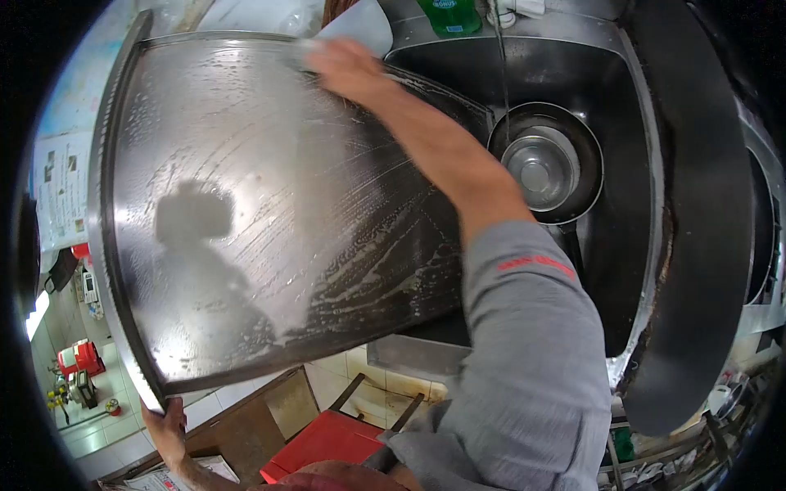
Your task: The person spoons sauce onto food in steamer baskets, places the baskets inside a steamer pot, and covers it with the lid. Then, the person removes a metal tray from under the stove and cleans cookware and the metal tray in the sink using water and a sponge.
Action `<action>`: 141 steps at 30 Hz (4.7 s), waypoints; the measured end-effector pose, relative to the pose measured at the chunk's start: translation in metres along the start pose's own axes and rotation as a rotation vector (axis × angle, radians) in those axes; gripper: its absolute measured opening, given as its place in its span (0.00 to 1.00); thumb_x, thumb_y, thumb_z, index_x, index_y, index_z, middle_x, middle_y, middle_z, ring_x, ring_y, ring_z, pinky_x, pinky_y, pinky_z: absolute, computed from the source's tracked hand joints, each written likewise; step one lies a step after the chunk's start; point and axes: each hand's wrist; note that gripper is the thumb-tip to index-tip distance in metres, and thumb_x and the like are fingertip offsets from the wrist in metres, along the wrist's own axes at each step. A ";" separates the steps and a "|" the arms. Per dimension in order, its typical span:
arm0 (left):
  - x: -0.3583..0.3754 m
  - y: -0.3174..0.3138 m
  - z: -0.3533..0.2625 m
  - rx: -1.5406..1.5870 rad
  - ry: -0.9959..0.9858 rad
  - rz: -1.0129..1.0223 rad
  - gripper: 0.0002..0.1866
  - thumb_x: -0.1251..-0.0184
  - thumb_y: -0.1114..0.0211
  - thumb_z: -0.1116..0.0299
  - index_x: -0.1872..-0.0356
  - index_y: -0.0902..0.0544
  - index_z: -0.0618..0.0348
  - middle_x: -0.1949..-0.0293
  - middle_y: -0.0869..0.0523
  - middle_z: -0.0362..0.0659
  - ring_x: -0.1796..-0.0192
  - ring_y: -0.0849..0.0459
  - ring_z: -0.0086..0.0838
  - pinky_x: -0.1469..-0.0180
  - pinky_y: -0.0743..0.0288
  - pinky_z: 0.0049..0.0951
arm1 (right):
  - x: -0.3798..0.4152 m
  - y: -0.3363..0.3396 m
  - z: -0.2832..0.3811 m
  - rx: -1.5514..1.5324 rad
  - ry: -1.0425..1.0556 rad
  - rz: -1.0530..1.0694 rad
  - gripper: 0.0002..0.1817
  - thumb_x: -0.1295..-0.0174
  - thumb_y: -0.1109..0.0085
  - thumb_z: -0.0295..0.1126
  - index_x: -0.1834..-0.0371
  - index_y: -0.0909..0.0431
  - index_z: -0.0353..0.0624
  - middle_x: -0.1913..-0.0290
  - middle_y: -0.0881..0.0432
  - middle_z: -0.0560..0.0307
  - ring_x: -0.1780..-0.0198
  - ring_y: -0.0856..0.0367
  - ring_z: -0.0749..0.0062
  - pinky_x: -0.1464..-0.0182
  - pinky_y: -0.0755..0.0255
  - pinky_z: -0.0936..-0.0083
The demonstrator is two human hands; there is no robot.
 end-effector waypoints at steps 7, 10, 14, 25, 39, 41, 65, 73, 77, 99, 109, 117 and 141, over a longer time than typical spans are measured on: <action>-0.006 0.014 0.037 -0.007 0.021 -0.105 0.23 0.44 0.36 0.76 0.47 0.33 0.66 0.73 0.24 0.40 0.83 0.31 0.19 0.84 0.39 0.18 | 0.241 0.008 -0.127 0.341 -1.085 0.454 0.18 0.52 0.44 0.25 0.55 0.22 0.44 0.53 0.23 0.46 0.51 0.23 0.49 0.49 0.28 0.59; -0.004 0.011 0.029 -0.003 -0.040 -0.066 0.23 0.45 0.37 0.77 0.47 0.33 0.66 0.75 0.25 0.39 0.83 0.32 0.18 0.83 0.38 0.18 | 0.220 0.014 -0.125 0.208 -1.357 0.654 0.15 0.49 0.43 0.29 0.57 0.21 0.40 0.53 0.23 0.42 0.50 0.24 0.49 0.48 0.28 0.61; -0.002 0.004 0.010 -0.034 0.002 -0.041 0.21 0.46 0.39 0.80 0.48 0.30 0.65 0.76 0.26 0.36 0.81 0.33 0.16 0.82 0.42 0.17 | 0.109 0.029 -0.040 0.042 -0.800 0.343 0.18 0.49 0.42 0.31 0.53 0.22 0.41 0.53 0.24 0.42 0.49 0.25 0.50 0.47 0.29 0.61; 0.001 0.009 -0.015 -0.068 -0.152 0.115 0.19 0.49 0.38 0.77 0.53 0.28 0.66 0.64 0.19 0.52 0.62 0.22 0.36 0.56 0.30 0.30 | -0.178 0.063 0.237 -0.572 -0.456 0.343 0.10 0.51 0.45 0.23 0.64 0.19 0.39 0.65 0.20 0.40 0.58 0.20 0.49 0.55 0.27 0.56; -0.006 0.022 0.011 -0.037 -0.355 0.179 0.29 0.55 0.36 0.72 0.49 0.34 0.73 0.54 0.22 0.61 0.49 0.23 0.48 0.48 0.32 0.37 | -0.053 0.193 0.428 -1.972 -1.392 -0.007 0.27 0.43 0.42 0.27 0.41 0.39 0.35 0.52 0.25 0.52 0.52 0.26 0.68 0.49 0.31 0.68; 0.003 0.024 0.002 -0.100 -0.331 0.166 0.24 0.54 0.37 0.73 0.54 0.32 0.71 0.57 0.22 0.62 0.51 0.22 0.50 0.50 0.32 0.39 | -0.070 0.167 0.459 -1.876 -1.297 -0.222 0.32 0.40 0.43 0.30 0.35 0.48 0.37 0.44 0.32 0.49 0.42 0.34 0.66 0.40 0.38 0.65; -0.003 0.006 0.011 0.023 -0.220 0.150 0.20 0.50 0.37 0.76 0.53 0.29 0.64 0.72 0.26 0.43 0.68 0.27 0.28 0.63 0.31 0.29 | -0.063 0.163 0.357 -0.891 0.150 0.551 0.23 0.56 0.48 0.17 0.52 0.24 0.42 0.54 0.28 0.48 0.51 0.26 0.54 0.48 0.30 0.64; 0.001 0.008 0.005 0.023 -0.197 0.158 0.20 0.46 0.39 0.73 0.49 0.28 0.61 0.78 0.29 0.31 0.79 0.35 0.16 0.77 0.41 0.20 | 0.137 0.181 0.234 -0.909 0.129 1.062 0.16 0.51 0.46 0.20 0.56 0.24 0.41 0.58 0.23 0.49 0.53 0.23 0.53 0.52 0.27 0.63; -0.005 0.002 0.002 0.024 -0.144 0.165 0.17 0.44 0.41 0.74 0.51 0.27 0.58 0.79 0.31 0.30 0.81 0.38 0.13 0.81 0.46 0.17 | 0.342 0.226 0.099 -0.644 -0.360 1.333 0.19 0.54 0.52 0.13 0.60 0.21 0.42 0.59 0.21 0.49 0.51 0.23 0.55 0.51 0.30 0.69; 0.034 0.052 -0.110 -0.285 -0.087 0.196 0.05 0.36 0.40 0.75 0.63 0.24 0.65 0.82 0.25 0.39 0.83 0.32 0.19 0.81 0.40 0.20 | 0.407 0.141 0.089 0.147 -1.017 0.930 0.16 0.50 0.49 0.21 0.55 0.27 0.32 0.56 0.25 0.36 0.51 0.27 0.42 0.50 0.32 0.54; 0.066 0.069 -0.070 -0.154 -0.033 -0.081 0.43 0.55 0.36 0.83 0.34 0.45 0.65 0.42 0.33 0.58 0.44 0.30 0.40 0.47 0.27 0.36 | 0.277 -0.033 -0.139 0.282 -1.166 0.838 0.13 0.42 0.49 0.31 0.61 0.21 0.34 0.56 0.19 0.41 0.53 0.20 0.51 0.53 0.26 0.60; 0.028 0.082 0.019 -0.207 -0.030 -0.216 0.27 0.38 0.38 0.71 0.38 0.36 0.62 0.73 0.27 0.34 0.82 0.37 0.14 0.84 0.49 0.16 | 0.386 0.071 0.013 0.275 -0.965 0.743 0.10 0.48 0.47 0.25 0.63 0.24 0.33 0.61 0.23 0.40 0.55 0.25 0.47 0.53 0.31 0.58; -0.025 0.022 0.013 -0.147 -0.579 0.059 0.24 0.45 0.35 0.62 0.54 0.30 0.71 0.60 0.20 0.62 0.55 0.21 0.53 0.53 0.30 0.42 | 0.019 0.080 0.218 -0.016 -0.638 0.098 0.13 0.47 0.46 0.28 0.58 0.24 0.39 0.59 0.24 0.41 0.58 0.24 0.48 0.55 0.30 0.58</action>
Point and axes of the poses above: each hand's wrist, its own x-axis away from the middle knuckle, its own y-axis out of the back of the hand, z = x × y
